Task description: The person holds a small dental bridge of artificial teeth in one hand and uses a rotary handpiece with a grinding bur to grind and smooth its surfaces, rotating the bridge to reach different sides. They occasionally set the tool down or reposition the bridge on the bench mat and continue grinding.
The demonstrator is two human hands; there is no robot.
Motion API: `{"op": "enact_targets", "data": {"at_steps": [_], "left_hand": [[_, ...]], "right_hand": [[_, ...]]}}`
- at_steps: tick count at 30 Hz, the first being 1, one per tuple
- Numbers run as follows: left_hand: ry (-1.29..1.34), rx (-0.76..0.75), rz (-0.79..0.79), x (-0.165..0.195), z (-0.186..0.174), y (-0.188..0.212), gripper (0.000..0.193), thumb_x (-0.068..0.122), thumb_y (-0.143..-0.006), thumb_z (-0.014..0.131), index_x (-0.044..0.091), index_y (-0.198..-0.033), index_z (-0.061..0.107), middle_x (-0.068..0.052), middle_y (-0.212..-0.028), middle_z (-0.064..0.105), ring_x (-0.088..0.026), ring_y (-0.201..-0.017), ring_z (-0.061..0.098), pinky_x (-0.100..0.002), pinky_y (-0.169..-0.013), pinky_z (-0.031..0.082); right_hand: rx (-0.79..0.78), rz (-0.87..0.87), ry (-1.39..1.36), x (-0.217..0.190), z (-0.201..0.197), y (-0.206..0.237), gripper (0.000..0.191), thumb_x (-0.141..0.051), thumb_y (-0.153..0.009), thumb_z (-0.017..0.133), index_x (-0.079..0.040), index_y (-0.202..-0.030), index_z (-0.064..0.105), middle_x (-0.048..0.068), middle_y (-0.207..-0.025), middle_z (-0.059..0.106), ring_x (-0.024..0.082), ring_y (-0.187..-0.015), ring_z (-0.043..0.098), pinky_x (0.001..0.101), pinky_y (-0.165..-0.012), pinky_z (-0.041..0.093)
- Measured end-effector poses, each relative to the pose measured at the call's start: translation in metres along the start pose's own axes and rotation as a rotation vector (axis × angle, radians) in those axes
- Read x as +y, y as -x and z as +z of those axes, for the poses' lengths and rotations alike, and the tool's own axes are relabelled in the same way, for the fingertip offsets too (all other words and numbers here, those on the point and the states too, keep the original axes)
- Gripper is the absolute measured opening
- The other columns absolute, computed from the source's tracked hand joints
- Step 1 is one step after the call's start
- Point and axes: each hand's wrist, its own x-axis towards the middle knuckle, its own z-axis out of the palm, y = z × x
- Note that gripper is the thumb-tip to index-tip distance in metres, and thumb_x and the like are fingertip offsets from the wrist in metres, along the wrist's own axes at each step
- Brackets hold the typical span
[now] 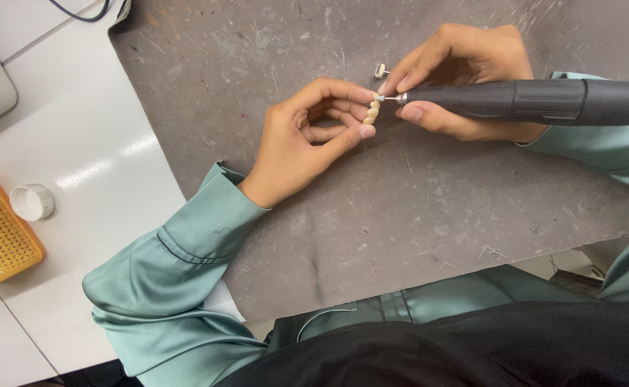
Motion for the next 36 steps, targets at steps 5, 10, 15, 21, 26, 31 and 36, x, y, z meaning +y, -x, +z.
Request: {"op": "enact_targets", "data": {"at_steps": [5,10,15,21,26,31,36], "left_hand": [[-0.008,0.005,0.003,-0.001,0.001,0.000,0.031,-0.006,-0.099,0.073,0.001,-0.128,0.063,-0.010,-0.122,0.068,-0.013,-0.111,0.071,-0.031,-0.104,0.066],[-0.037,0.007,-0.006,0.000,0.002,-0.001,0.032,-0.005,-0.099,0.074,0.001,-0.128,0.063,-0.011,-0.120,0.070,-0.014,-0.110,0.072,-0.030,-0.101,0.067],[-0.021,0.011,-0.024,0.000,0.003,-0.001,0.032,-0.004,-0.098,0.074,0.001,-0.128,0.063,-0.010,-0.120,0.070,-0.014,-0.111,0.072,-0.030,-0.101,0.067],[-0.002,0.012,0.010,0.000,0.003,-0.001,0.030,-0.005,-0.101,0.071,0.002,-0.129,0.063,-0.008,-0.124,0.066,-0.012,-0.113,0.068,-0.031,-0.107,0.065],[-0.076,0.009,0.093,0.001,-0.002,-0.003,0.027,-0.005,-0.104,0.067,0.003,-0.130,0.063,-0.006,-0.126,0.065,-0.013,-0.115,0.065,-0.033,-0.110,0.064],[-0.132,0.002,0.158,-0.001,-0.008,-0.004,0.025,-0.005,-0.105,0.063,0.002,-0.129,0.063,-0.007,-0.130,0.063,-0.016,-0.123,0.068,-0.032,-0.113,0.063],[-0.166,0.014,0.160,-0.003,-0.009,-0.003,0.021,-0.001,-0.106,0.067,0.001,-0.126,0.063,-0.008,-0.128,0.063,-0.017,-0.121,0.070,-0.031,-0.110,0.065]], "right_hand": [[0.014,-0.036,0.004,0.003,0.001,0.005,0.023,-0.012,-0.100,0.077,-0.001,-0.110,0.061,0.017,-0.111,0.075,0.023,-0.103,0.078,0.0324,-0.089,0.067],[0.002,-0.059,0.023,0.005,-0.001,0.005,0.024,-0.012,-0.098,0.078,0.000,-0.110,0.061,0.018,-0.115,0.074,0.024,-0.103,0.077,0.0334,-0.090,0.067],[0.003,-0.071,0.006,0.005,-0.001,0.005,0.025,-0.013,-0.098,0.078,0.001,-0.110,0.060,0.019,-0.115,0.074,0.024,-0.102,0.077,0.0333,-0.089,0.066],[0.017,-0.056,-0.070,0.000,-0.003,0.005,0.023,-0.010,-0.100,0.071,0.001,-0.110,0.054,0.021,-0.114,0.072,0.026,-0.107,0.075,0.0361,-0.094,0.065],[-0.023,-0.097,-0.105,0.004,-0.005,-0.004,0.025,-0.010,-0.099,0.070,0.002,-0.114,0.054,0.022,-0.118,0.070,0.024,-0.099,0.076,0.0314,-0.086,0.068],[-0.042,-0.080,-0.113,0.006,-0.003,-0.007,0.027,-0.011,-0.097,0.068,0.003,-0.112,0.051,0.024,-0.116,0.067,0.026,-0.100,0.076,0.0325,-0.084,0.068],[-0.056,-0.129,-0.082,0.009,0.000,-0.014,0.026,-0.012,-0.099,0.067,0.002,-0.113,0.050,0.023,-0.115,0.068,0.025,-0.097,0.077,0.0309,-0.081,0.068]]}}
